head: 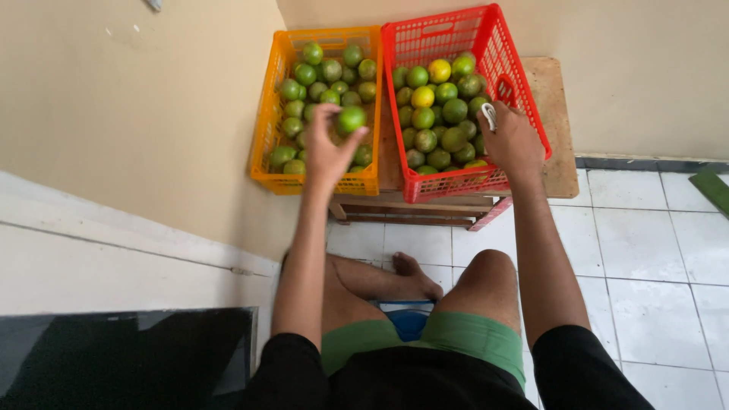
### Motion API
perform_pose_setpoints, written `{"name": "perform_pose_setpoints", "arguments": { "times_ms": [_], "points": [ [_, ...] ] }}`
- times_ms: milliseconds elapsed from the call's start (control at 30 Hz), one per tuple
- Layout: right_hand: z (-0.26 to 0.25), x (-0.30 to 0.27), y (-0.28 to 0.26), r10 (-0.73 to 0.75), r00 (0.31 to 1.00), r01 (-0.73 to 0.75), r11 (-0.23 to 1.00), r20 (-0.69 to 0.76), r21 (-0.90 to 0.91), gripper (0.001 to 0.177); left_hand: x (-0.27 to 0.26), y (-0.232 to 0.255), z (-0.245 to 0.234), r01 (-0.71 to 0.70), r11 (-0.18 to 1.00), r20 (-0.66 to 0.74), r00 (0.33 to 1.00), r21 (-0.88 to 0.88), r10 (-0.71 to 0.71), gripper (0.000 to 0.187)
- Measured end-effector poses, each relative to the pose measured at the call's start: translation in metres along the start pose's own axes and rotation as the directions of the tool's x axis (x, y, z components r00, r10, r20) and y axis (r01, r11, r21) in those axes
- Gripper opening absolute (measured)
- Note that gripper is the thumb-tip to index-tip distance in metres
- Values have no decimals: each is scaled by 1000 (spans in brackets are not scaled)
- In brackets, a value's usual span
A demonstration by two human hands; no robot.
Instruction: A person sits on the floor wiping green citrus fruits with a cloth and sorting them into a different crate.
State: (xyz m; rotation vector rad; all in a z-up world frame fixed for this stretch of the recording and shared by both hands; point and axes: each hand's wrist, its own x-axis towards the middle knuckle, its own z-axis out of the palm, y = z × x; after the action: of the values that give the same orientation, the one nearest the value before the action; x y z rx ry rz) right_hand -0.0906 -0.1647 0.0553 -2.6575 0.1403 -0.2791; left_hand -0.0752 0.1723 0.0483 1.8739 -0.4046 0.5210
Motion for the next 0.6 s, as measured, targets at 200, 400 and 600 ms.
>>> {"name": "perform_pose_setpoints", "arguments": {
  "times_ms": [200, 400, 600],
  "points": [
    [7, 6, 6, -31, 999, 31, 1000, -29, 0, 36, 6, 4, 133, -45, 932, 231, 963, -359, 135, 53],
    [5, 3, 0, -28, 999, 28, 1000, -16, 14, 36, -2, 29, 122, 106, 979, 412, 911, -173, -26, 50],
    [-19, -16, -38, -309, 912, 393, 848, -270, 356, 30, -5, 47, 113, 46, 997, 391, 920, -63, -17, 47]
  ]
}}
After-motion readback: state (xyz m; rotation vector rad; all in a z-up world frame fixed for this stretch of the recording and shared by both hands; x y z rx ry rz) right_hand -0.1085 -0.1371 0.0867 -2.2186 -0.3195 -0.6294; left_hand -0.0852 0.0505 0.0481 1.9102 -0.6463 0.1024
